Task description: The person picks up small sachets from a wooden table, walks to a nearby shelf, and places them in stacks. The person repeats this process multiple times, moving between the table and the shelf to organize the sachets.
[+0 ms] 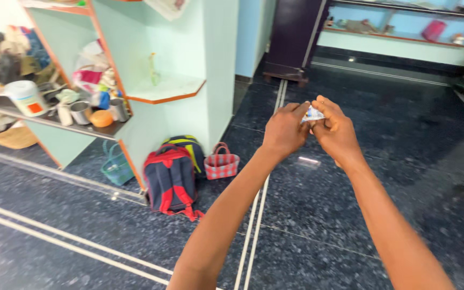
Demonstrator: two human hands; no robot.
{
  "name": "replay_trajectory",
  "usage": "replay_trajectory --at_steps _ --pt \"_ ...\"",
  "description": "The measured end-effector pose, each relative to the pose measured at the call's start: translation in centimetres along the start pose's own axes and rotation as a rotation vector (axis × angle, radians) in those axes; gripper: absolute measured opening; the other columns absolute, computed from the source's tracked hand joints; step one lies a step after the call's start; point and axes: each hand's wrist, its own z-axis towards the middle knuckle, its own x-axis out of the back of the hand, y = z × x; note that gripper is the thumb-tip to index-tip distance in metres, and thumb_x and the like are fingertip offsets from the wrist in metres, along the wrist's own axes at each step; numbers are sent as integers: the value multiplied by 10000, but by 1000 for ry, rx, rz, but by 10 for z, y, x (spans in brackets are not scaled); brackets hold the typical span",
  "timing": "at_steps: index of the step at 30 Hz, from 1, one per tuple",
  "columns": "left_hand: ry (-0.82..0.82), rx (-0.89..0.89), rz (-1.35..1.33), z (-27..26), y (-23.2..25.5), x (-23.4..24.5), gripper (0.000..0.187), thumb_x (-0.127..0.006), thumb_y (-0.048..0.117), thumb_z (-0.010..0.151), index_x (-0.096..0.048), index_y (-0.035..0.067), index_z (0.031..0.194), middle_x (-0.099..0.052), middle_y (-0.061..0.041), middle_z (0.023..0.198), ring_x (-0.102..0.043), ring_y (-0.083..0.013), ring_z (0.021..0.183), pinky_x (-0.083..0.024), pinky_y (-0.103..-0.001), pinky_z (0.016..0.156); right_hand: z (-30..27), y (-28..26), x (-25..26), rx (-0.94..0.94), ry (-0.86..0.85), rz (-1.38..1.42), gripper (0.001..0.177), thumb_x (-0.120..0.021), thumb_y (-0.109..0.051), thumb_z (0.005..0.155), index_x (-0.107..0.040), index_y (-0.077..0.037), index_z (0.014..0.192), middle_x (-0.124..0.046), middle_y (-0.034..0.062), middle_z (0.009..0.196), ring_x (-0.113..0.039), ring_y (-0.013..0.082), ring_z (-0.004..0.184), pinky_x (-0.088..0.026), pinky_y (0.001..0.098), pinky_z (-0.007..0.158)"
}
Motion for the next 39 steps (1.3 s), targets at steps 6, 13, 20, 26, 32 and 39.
replay_trajectory --at_steps 6,13,20,26,32,39 --pt "9 1 63 10 -55 66 472 -734 123 798 -659 86 1263 -704 -136 1157 -676 -374 1024 -561 -467 851 32 -25 -75 188 -13 -252 457 -606 48 897 -625 -2 1350 -502 190 1561 -656 270 1253 -565 328 952" --pt "-34 23 124 24 -117 129 394 -705 139 828 -680 87 1218 -707 -141 1064 -684 -377 974 -565 -489 833 64 -51 -150 476 44 -451 399 -658 57 909 -684 -4 1302 -540 249 1498 -659 378 1195 -546 407 953" --pt "-31 27 178 19 -180 168 384 -659 125 846 -672 54 1224 -709 -165 1091 -681 -400 942 -564 -502 810 80 -63 -217 506 67 -434 315 -653 55 934 -720 -31 1229 -692 144 1318 -718 306 1069 -586 385 903" --pt "-3 43 146 16 -221 183 376 -591 68 889 -657 46 1258 -716 -170 1161 -679 -414 938 -570 -498 820 101 -68 -252 509 24 -486 301 -673 31 931 -740 -61 1210 -710 119 1261 -725 287 980 -588 384 818" --pt "-1 47 95 38 -244 206 323 -620 93 895 -643 1 1204 -714 -190 1115 -677 -419 890 -557 -504 794 142 -56 -278 636 33 -490 287 -668 18 938 -743 -65 1203 -720 104 1213 -708 293 1055 -579 404 859" --pt "101 -44 101 90 -292 223 343 -597 65 903 -666 -8 1231 -711 -206 1151 -696 -405 961 -576 -469 833 218 -44 -303 691 18 -423 299 -661 19 945 -748 -70 1216 -712 139 1228 -714 288 976 -572 400 818"
